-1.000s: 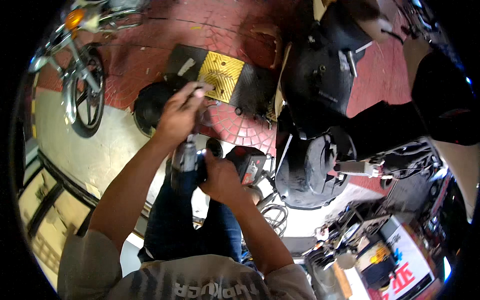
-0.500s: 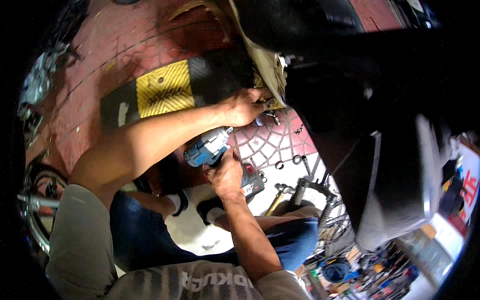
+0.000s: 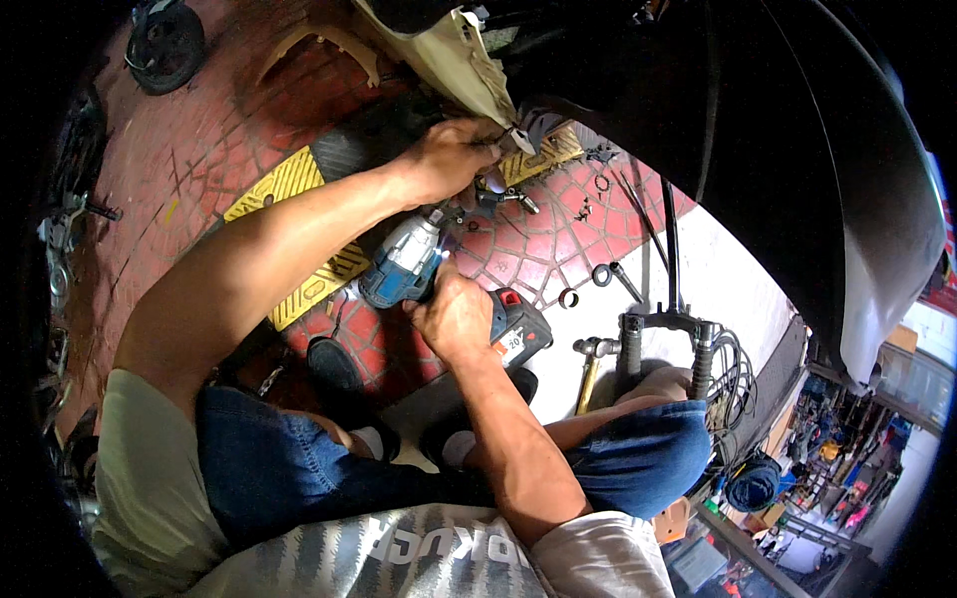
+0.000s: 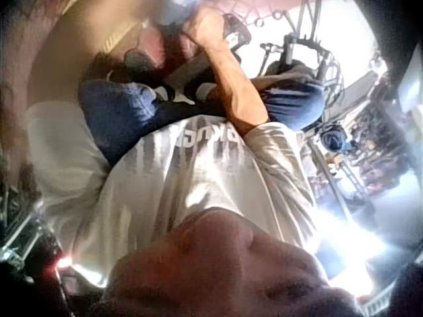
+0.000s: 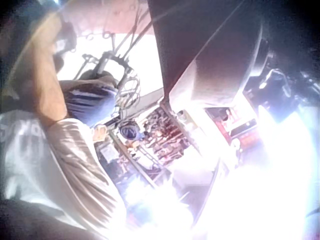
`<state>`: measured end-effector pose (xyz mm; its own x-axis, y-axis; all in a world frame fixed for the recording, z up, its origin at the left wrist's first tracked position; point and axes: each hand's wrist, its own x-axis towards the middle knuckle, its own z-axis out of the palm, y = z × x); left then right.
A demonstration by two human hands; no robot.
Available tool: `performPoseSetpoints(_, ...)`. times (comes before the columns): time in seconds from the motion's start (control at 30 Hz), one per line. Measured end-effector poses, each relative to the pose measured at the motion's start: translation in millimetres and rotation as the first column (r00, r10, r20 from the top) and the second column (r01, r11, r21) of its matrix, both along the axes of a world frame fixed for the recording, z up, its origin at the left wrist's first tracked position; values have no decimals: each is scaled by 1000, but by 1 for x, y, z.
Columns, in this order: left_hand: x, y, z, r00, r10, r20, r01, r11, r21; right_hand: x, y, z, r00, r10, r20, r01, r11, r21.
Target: The person disassembles and removes plastic fairing panels from a motorcycle using an electric drill and then uses a hammer and punch tool to tap on engine components.
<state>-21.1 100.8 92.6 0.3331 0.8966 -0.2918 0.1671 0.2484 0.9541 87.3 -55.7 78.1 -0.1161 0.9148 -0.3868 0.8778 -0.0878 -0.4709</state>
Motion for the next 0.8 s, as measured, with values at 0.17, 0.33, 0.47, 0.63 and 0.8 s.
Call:
performPoseSetpoints(0.17, -7, 0, 4, 995, -32, 95, 31, 999, 9, -1, -1, 0, 1000, 1, -1, -1, 1000, 8)
performPoseSetpoints(0.33, -3, 8, -8, 998, -56, -2, 56, 995, 78, -4, -1, -5, 1000, -17, 1, 17, 999, 32)
performPoseSetpoints(0.47, -2, 5, -3, 985, -17, -171, 31, 997, 77, -9, 0, -13, 998, -38, -55, 42, 996, 81)
performPoseSetpoints(0.63, -2, -7, -4, 991, 71, -116, -65, 996, 55, -12, 2, -20, 994, -80, -73, 87, 993, 86)
performPoseSetpoints(0.8, -2, 6, -20, 933, 330, -144, -282, 918, 280, -16, 3, -21, 996, -63, -63, 68, 994, 89)
